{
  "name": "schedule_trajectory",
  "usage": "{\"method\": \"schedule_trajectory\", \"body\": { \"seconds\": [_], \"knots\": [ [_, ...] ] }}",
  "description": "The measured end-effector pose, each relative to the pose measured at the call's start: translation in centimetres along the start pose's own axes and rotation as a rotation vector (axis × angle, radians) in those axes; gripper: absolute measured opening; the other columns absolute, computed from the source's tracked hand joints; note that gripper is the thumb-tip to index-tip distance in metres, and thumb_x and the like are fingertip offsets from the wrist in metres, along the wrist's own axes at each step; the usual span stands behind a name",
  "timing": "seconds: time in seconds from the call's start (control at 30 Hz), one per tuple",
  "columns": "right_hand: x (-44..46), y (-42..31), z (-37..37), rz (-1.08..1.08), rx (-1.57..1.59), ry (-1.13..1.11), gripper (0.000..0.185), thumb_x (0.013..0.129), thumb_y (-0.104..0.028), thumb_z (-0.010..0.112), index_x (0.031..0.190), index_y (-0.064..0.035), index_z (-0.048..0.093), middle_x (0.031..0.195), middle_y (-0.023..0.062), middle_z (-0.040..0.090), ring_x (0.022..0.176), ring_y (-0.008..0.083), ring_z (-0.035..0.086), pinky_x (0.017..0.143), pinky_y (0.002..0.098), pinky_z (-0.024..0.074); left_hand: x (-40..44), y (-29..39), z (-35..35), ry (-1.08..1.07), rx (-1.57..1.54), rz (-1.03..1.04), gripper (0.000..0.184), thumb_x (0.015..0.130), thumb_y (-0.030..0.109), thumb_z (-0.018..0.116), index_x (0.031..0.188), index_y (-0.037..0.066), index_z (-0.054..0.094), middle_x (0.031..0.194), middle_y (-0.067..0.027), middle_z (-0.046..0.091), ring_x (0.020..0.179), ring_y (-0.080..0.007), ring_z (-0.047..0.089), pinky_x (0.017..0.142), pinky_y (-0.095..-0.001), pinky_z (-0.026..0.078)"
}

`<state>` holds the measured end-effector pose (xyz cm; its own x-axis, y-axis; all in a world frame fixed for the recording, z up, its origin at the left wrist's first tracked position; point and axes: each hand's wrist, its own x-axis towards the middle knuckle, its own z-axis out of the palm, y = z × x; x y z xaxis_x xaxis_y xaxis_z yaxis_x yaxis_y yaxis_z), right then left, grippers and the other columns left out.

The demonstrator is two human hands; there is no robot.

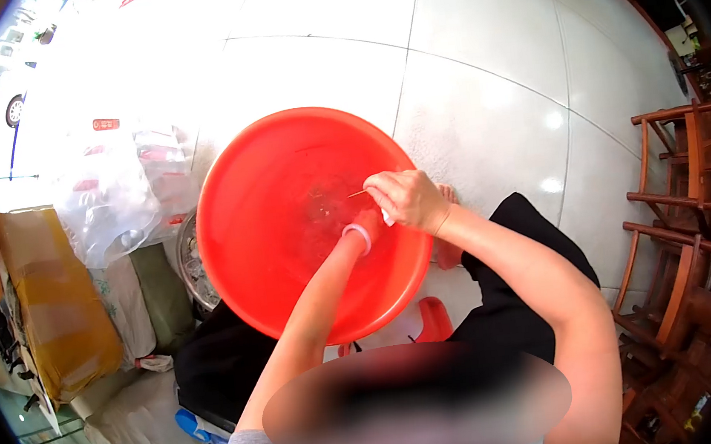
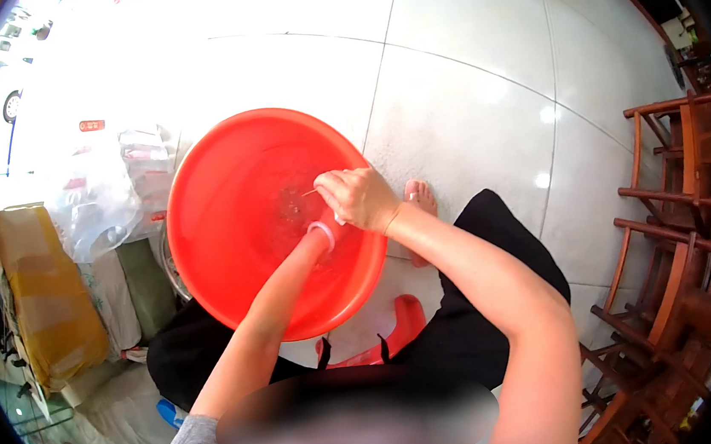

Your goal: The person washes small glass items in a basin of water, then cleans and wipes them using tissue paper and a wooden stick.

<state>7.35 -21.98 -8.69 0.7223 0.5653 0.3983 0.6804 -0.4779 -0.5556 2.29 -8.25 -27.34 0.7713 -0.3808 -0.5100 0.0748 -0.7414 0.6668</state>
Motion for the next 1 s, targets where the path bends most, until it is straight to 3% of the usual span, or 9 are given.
{"method": "schedule_trajectory", "body": {
  "seconds": [0.13,0.17,0.3,0.4,0.5,0.67,0.77,0.9,1.0],
  "knots": [
    [0.1,-0.1,0.1,0.012,0.066,0.019,0.006,0.080,-0.009,0.058,0.083,-0.0048,0.055,0.067,0.0080,0.059,0.057,0.0246,0.060,0.051,0.0328,0.0475,-1.6,0.7,-2.3,0.099,-0.555,0.131,0.019,0.079,0.012,0.061,0.095,0.003,0.059,0.083,-0.0086,0.063,0.072,-0.0205,0.061,0.062,-0.0352,0.050],
    [0.1,0.1,0.4,0.004,0.067,0.050,0.006,0.080,-0.009,0.057,0.083,-0.0047,0.055,0.067,0.0079,0.059,0.057,0.0245,0.060,0.051,0.0327,0.0474,-3.2,2.7,-5.9,-0.027,-0.725,-0.024,0.017,0.082,0.013,0.060,0.095,0.002,0.059,0.070,-0.0028,0.058,0.061,-0.0131,0.055,0.054,-0.0289,0.049],
    [0.1,0.1,0.1,0.026,0.073,0.008,0.010,0.079,-0.012,0.056,0.085,-0.0046,0.054,0.076,0.0073,0.058,0.064,0.0234,0.061,0.055,0.0336,0.0485,-6.0,3.8,-12.1,-0.031,-1.200,-0.263,0.018,0.090,0.016,0.051,0.094,-0.001,0.056,0.072,-0.0061,0.057,0.061,-0.0170,0.058,0.057,-0.0297,0.051],
    [0.0,0.0,0.1,-0.009,0.052,0.008,0.010,0.078,-0.011,0.056,0.084,-0.0039,0.054,0.075,0.0070,0.058,0.064,0.0235,0.061,0.055,0.0342,0.0488,-9.0,5.2,-14.1,-0.111,-1.360,-0.181,0.023,0.093,0.016,0.044,0.103,-0.003,0.053,0.085,-0.0098,0.059,0.073,-0.0203,0.061,0.067,-0.0320,0.054],
    [0.1,-0.4,-0.4,0.095,0.109,0.016,0.008,0.080,-0.010,0.054,0.084,-0.0033,0.055,0.075,0.0084,0.059,0.063,0.0244,0.061,0.054,0.0344,0.0490,-12.8,8.2,-15.2,-0.008,-1.468,-0.135,0.030,0.090,0.003,0.042,0.119,-0.007,0.043,0.109,-0.0129,0.053,0.102,-0.0251,0.054,0.094,-0.0390,0.045],
    [1.0,-1.4,-0.1,0.144,0.229,0.172,0.012,0.087,-0.015,0.050,0.087,-0.0033,0.055,0.062,0.0100,0.058,0.045,0.0213,0.057,0.046,0.0323,0.0470,-17.3,10.3,-15.6,0.067,-1.544,-0.035,0.040,0.081,-0.012,0.043,0.121,-0.008,0.041,0.115,-0.0171,0.050,0.107,-0.0301,0.053,0.097,-0.0388,0.043],
    [3.5,-5.7,-1.9,0.923,0.858,0.212,0.022,0.091,-0.022,0.048,0.088,-0.0022,0.058,0.054,0.0082,0.053,0.042,0.0140,0.053,0.043,0.0280,0.0422,-18.2,10.8,-15.2,0.138,-1.577,-0.009,0.049,0.076,-0.016,0.038,0.124,-0.007,0.039,0.117,-0.0162,0.049,0.108,-0.0284,0.052,0.097,-0.0356,0.042],
    [4.6,-11.9,-1.9,0.222,0.505,0.351,0.010,0.083,-0.014,0.056,0.080,-0.0047,0.058,0.072,0.0109,0.061,0.063,0.0273,0.060,0.055,0.0354,0.0473,-18.3,11.8,-14.2,0.162,-1.588,0.043,0.048,0.076,-0.015,0.038,0.123,-0.006,0.041,0.117,-0.0145,0.049,0.106,-0.0245,0.053,0.094,-0.0334,0.043],
    [3.4,-10.5,1.5,0.001,0.109,0.285,0.008,0.080,-0.013,0.056,0.076,-0.0063,0.055,0.069,0.0080,0.060,0.057,0.0252,0.058,0.050,0.0359,0.0467,-18.8,13.1,-13.9,0.185,-1.452,-0.029,0.044,0.080,-0.011,0.042,0.123,-0.005,0.042,0.115,-0.0121,0.051,0.103,-0.0202,0.054,0.091,-0.0324,0.044]
  ]
}}
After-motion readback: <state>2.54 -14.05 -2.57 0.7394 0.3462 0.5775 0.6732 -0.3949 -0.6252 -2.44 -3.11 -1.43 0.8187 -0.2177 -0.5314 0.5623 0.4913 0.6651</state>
